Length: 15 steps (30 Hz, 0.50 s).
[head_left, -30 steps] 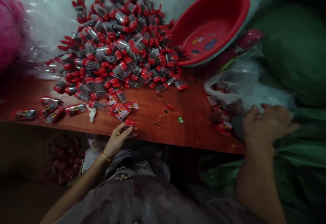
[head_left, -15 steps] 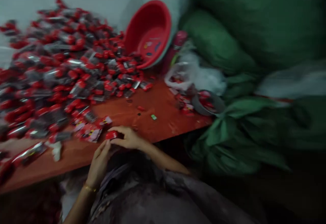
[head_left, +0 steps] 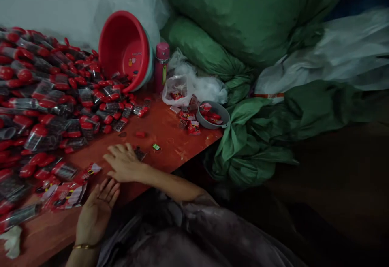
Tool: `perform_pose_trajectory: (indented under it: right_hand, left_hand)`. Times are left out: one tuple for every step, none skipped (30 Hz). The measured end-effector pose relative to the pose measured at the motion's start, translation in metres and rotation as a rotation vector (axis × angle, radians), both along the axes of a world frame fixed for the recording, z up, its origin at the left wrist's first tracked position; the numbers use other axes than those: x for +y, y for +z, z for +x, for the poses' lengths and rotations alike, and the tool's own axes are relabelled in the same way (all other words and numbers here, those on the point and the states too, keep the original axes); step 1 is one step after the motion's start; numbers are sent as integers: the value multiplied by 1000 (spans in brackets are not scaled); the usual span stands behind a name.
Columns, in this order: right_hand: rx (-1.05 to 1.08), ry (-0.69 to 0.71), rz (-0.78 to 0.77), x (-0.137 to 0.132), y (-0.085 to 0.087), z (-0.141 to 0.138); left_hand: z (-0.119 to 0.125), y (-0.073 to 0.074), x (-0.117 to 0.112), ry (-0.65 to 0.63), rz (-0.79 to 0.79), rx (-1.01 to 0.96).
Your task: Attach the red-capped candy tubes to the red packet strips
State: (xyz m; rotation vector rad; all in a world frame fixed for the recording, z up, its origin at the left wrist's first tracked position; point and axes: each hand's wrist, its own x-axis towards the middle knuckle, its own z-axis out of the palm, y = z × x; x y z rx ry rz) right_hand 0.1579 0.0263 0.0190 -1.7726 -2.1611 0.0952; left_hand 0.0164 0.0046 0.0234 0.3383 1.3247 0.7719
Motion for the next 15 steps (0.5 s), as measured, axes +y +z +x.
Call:
perform_pose_trajectory:
  right_hand:
    - [-17, 79, 11, 5, -4, -8]
    - [-28, 134, 12, 10, -9, -16]
    - [-37, 181, 13, 16, -14, -22]
    - [-45, 224, 18, 22, -19, -28]
    - [-51, 265, 27, 27, -23, -31]
    - [-54, 299, 34, 32, -26, -33]
    - [-55, 321, 36, 36, -28, -35]
    - [-52, 324, 31, 38, -28, -35]
    - [-45, 312, 25, 38, -27, -34]
    - [-39, 293, 26, 37, -24, -33]
    - [-38, 279, 41, 33, -21, -32]
    - [-43, 272, 72, 28, -18, -30]
    - [-49, 265, 116, 21, -14, -30]
    - [-54, 259, 164, 13, -11, -30]
    - [-53, 253, 208, 4, -8, -30]
  left_hand:
    - [-2, -2, -2, 6, 7, 16]
    - [-6, -3, -5, 9, 17, 32]
    - [-10, -5, -8, 10, 34, 43]
    - [-15, -7, -11, 5, 53, 46]
    - [-19, -8, -14, -5, 75, 41]
    - [-23, -8, -17, -13, 97, 34]
    - [-25, -9, -19, -22, 113, 26]
    - [-27, -8, -21, -30, 124, 20]
    - [-26, -8, -22, -35, 132, 22]
    - [-25, -6, -22, -39, 138, 29]
    - [-22, -4, -21, -45, 151, 34]
    - [-19, -2, -19, -46, 164, 39]
    - [-15, 0, -18, -42, 185, 37]
    - [-11, 3, -16, -37, 211, 23]
    - [-7, 4, -14, -29, 240, -1]
